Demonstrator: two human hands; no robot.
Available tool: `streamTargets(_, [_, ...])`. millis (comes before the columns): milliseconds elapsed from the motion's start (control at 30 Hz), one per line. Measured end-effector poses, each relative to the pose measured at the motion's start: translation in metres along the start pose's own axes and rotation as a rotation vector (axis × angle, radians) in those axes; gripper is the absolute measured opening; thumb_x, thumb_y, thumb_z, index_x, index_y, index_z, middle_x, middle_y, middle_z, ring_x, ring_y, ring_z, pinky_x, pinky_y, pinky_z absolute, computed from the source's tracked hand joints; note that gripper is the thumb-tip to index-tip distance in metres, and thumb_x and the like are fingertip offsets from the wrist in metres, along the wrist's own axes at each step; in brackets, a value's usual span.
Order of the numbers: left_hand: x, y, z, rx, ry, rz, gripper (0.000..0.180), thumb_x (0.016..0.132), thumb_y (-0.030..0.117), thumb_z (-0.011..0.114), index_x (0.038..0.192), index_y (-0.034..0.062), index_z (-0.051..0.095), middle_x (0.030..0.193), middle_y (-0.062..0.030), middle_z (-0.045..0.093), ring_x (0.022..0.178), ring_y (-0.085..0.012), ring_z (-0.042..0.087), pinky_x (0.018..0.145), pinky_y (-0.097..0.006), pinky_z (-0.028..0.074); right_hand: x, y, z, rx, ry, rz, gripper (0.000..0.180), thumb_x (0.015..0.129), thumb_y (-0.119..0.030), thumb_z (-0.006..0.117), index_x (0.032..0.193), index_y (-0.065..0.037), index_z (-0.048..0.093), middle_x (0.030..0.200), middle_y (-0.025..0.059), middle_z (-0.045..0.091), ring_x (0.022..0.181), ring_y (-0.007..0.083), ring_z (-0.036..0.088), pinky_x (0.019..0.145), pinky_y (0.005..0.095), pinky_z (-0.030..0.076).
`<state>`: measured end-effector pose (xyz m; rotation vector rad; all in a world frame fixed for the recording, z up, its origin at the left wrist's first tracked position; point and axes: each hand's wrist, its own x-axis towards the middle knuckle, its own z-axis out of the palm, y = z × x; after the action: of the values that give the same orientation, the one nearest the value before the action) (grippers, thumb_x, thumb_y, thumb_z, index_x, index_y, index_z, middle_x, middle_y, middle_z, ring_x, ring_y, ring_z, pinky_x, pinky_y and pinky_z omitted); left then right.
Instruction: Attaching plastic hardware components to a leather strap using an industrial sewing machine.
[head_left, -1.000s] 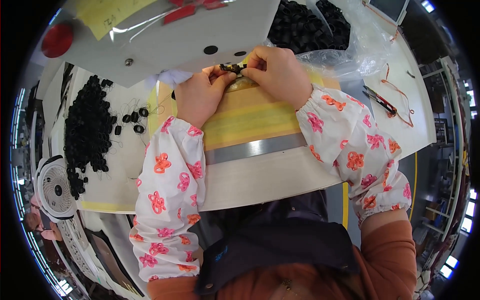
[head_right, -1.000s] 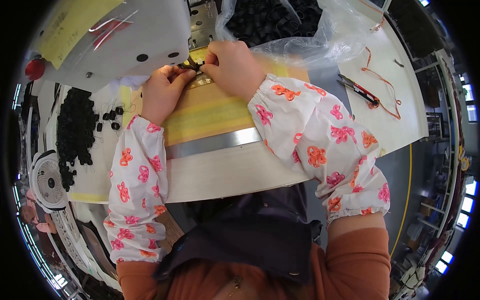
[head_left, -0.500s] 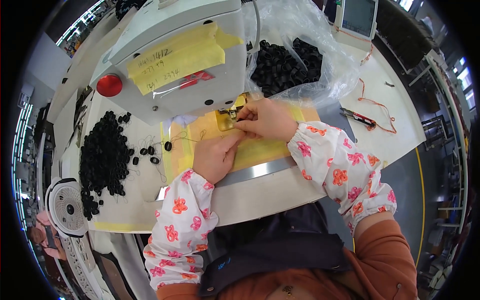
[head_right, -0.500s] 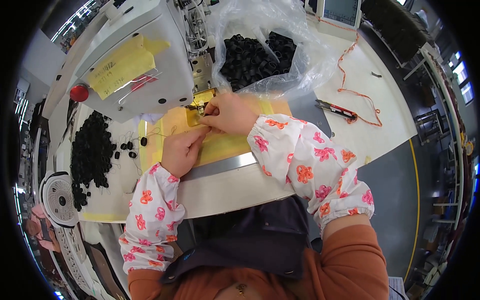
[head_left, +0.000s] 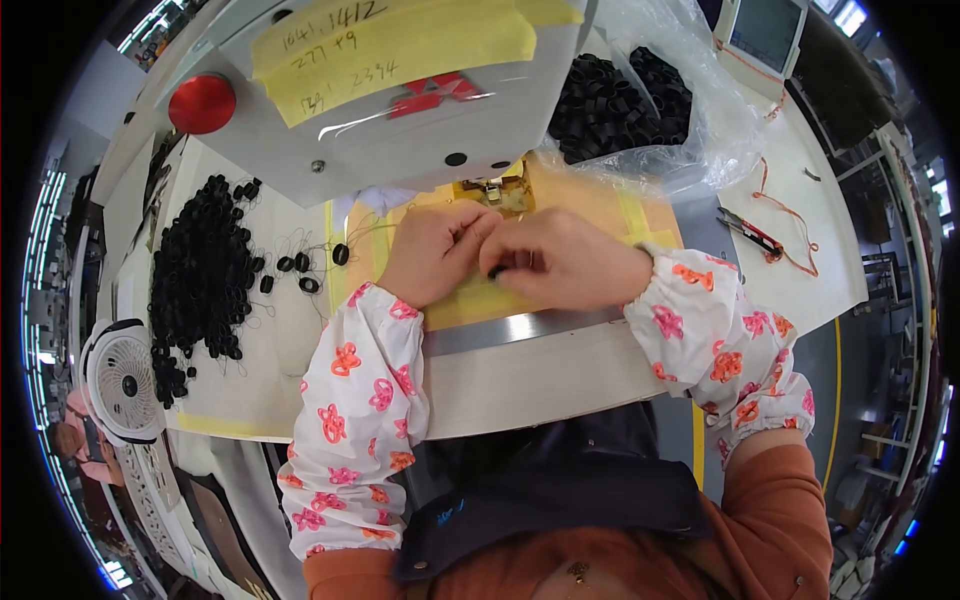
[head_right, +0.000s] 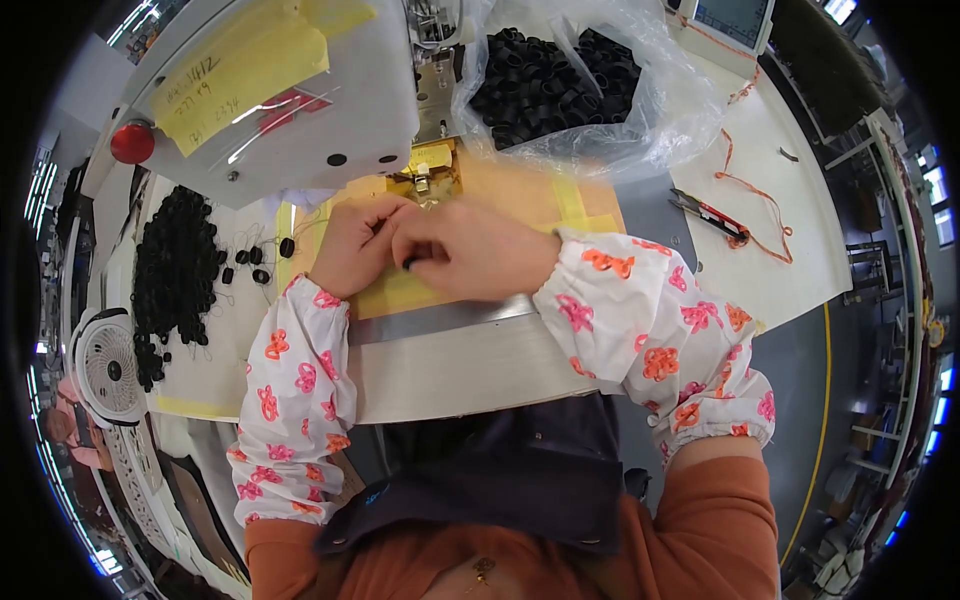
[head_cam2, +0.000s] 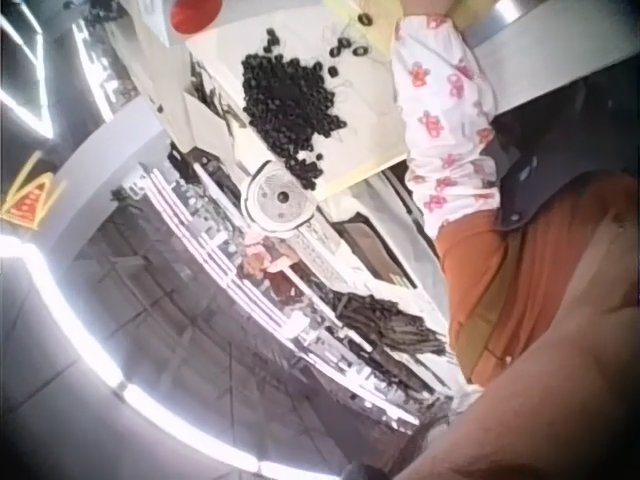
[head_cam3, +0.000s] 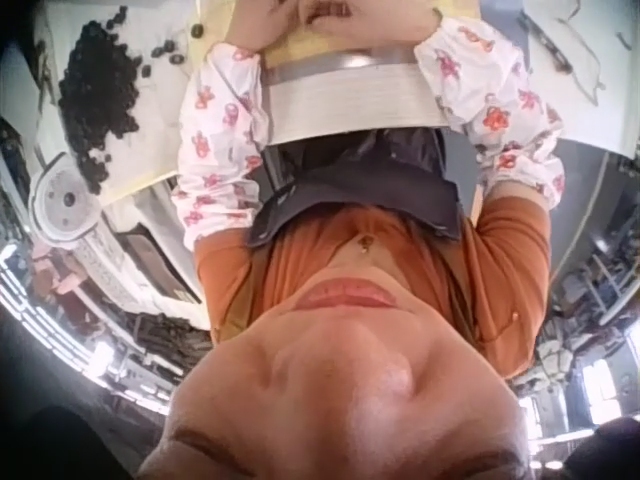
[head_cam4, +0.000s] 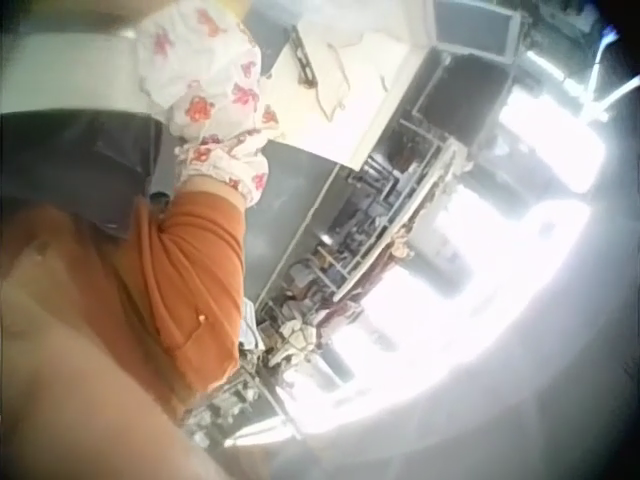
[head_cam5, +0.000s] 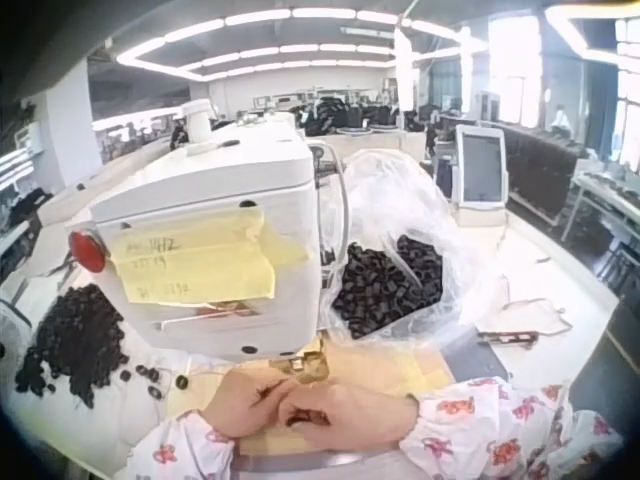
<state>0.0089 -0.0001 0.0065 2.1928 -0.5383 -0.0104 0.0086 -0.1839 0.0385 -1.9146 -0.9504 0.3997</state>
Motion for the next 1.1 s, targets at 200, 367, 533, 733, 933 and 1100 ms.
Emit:
streamTargets(200, [0.001,0.003,0.0,-0.068,0.161,-0.12,0.016,0.076,0.016,0.061,0.09,0.0071,0.061,0.066,-0.0089,0.059,0.055,-0.0192,0.055,0.052,-0.027,0.041,0.021,0.041,-0.012,0.091,0.225,0.084,0.014,0.08,-0.009,0.058,0.085,0.003,0.054,0.069,0.0022,0.056,0.059,0.0058,0.049,0.05,0.0216,0.042])
streamTargets(367, [-0.001,0.008,-0.001,-0.025,0.154,-0.142,0.018,0.074,0.017,0.064,0.089,0.0078,0.062,0.065,-0.0071,0.058,0.054,-0.0168,0.055,0.052,-0.026,0.041,0.026,0.032,-0.017,0.151,0.108,0.278,0.019,0.081,-0.013,0.06,0.091,0.003,0.054,0.072,0.0016,0.057,0.057,0.0051,0.05,0.048,0.0188,0.041])
streamTargets(533, [0.003,0.003,0.004,0.055,0.232,-0.121,0.017,0.076,0.018,0.061,0.087,0.0053,0.062,0.068,-0.0081,0.062,0.057,-0.0185,0.058,0.052,-0.029,0.043,0.021,0.038,0.002,-0.175,0.472,-0.035,0.014,0.076,-0.008,0.063,0.083,0.002,0.057,0.066,0.0068,0.059,0.054,0.0127,0.054,0.05,0.0242,0.044])
streamTargets(733, [0.008,0.008,0.004,0.135,0.23,-0.231,0.021,0.077,0.024,0.06,0.085,0.0055,0.063,0.063,-0.0077,0.061,0.053,-0.0189,0.058,0.051,-0.029,0.043,0.024,0.048,0.006,-0.31,0.629,-0.224,0.007,0.07,-0.002,0.063,0.075,0.001,0.059,0.066,0.0115,0.058,0.053,0.0219,0.055,0.05,0.0271,0.043])
streamTargets(933, [0.01,0.008,0.009,0.083,0.261,-0.311,0.025,0.076,0.029,0.059,0.086,0.0062,0.065,0.063,-0.0062,0.062,0.052,-0.0182,0.057,0.051,-0.027,0.043,0.025,0.049,0.003,-0.226,0.616,-0.138,0.007,0.068,-0.003,0.061,0.067,0.002,0.055,0.061,0.0148,0.056,0.057,0.0304,0.055,0.052,0.0352,0.043])
streamTargets(1100, [0.011,0.009,0.011,0.071,0.3,-0.316,0.026,0.076,0.03,0.059,0.084,0.0062,0.066,0.065,-0.0069,0.063,0.054,-0.0192,0.058,0.053,-0.027,0.044,0.026,0.044,0.0,-0.206,0.615,-0.079,0.007,0.067,-0.003,0.06,0.066,0.002,0.055,0.059,0.015,0.055,0.054,0.0293,0.055,0.049,0.0336,0.042])
